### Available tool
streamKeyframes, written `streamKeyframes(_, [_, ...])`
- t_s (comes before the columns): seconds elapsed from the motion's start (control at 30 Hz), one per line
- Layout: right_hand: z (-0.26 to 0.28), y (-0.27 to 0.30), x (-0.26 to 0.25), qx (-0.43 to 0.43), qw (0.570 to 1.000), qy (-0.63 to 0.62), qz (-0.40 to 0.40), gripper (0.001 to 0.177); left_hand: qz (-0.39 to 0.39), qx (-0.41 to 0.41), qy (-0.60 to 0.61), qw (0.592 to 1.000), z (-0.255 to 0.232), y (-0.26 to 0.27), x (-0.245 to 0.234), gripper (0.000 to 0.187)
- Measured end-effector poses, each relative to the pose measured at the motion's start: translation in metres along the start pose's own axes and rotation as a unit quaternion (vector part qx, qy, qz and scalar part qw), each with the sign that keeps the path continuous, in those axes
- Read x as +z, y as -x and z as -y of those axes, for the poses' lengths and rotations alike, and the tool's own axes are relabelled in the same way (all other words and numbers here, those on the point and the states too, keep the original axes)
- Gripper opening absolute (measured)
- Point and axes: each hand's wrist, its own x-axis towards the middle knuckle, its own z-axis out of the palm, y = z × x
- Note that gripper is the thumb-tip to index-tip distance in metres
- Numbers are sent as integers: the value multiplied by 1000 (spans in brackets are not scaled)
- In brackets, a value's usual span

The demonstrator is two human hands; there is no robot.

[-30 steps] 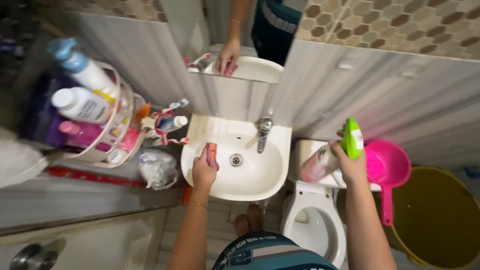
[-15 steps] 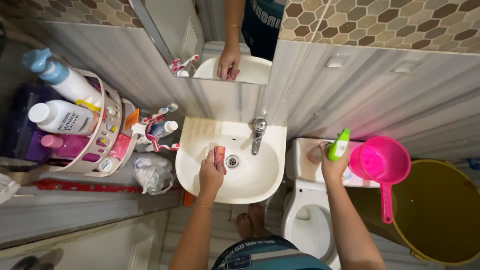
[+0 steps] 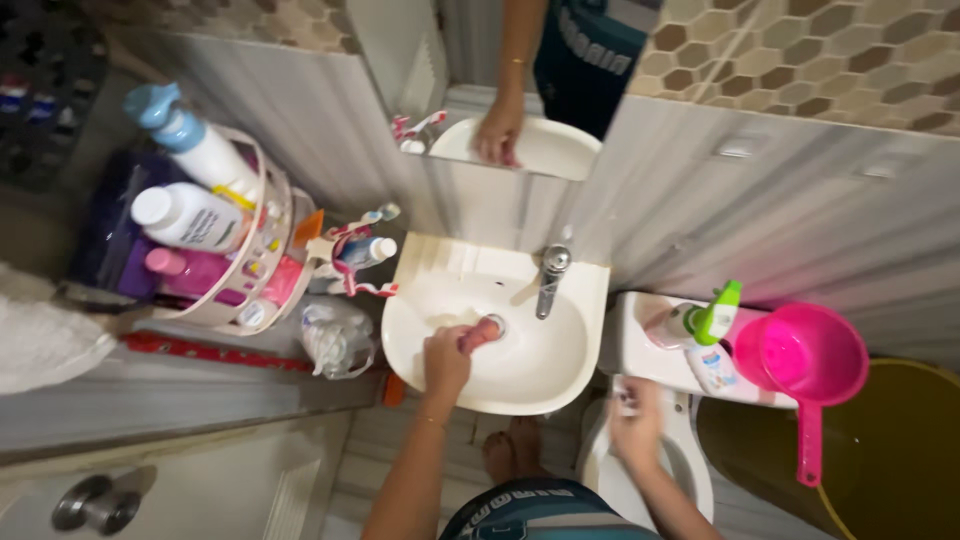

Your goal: The person cleans a bathroom sink using a spray bottle and a pink cloth. They spray the sink, wipe the basin and faucet, rinse the cloth with water from a pink scoop, and continue scrubbing the sink surface.

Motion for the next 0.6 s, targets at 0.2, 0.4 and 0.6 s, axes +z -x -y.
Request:
streamKeyframes(0.2, [142,-53,76,-331,921,7,206,35,-4,127,49,991,-14,16,4,18])
streamKeyframes(0.4, [170,-91,125,-298,909,2,291,16,-71,142,64,985,-25,-2,-34,17])
streamKeyframes(0.6, [181,-135,168,-337,913,122,197,13,-170,159,-8,972,-46,-19,-77,42])
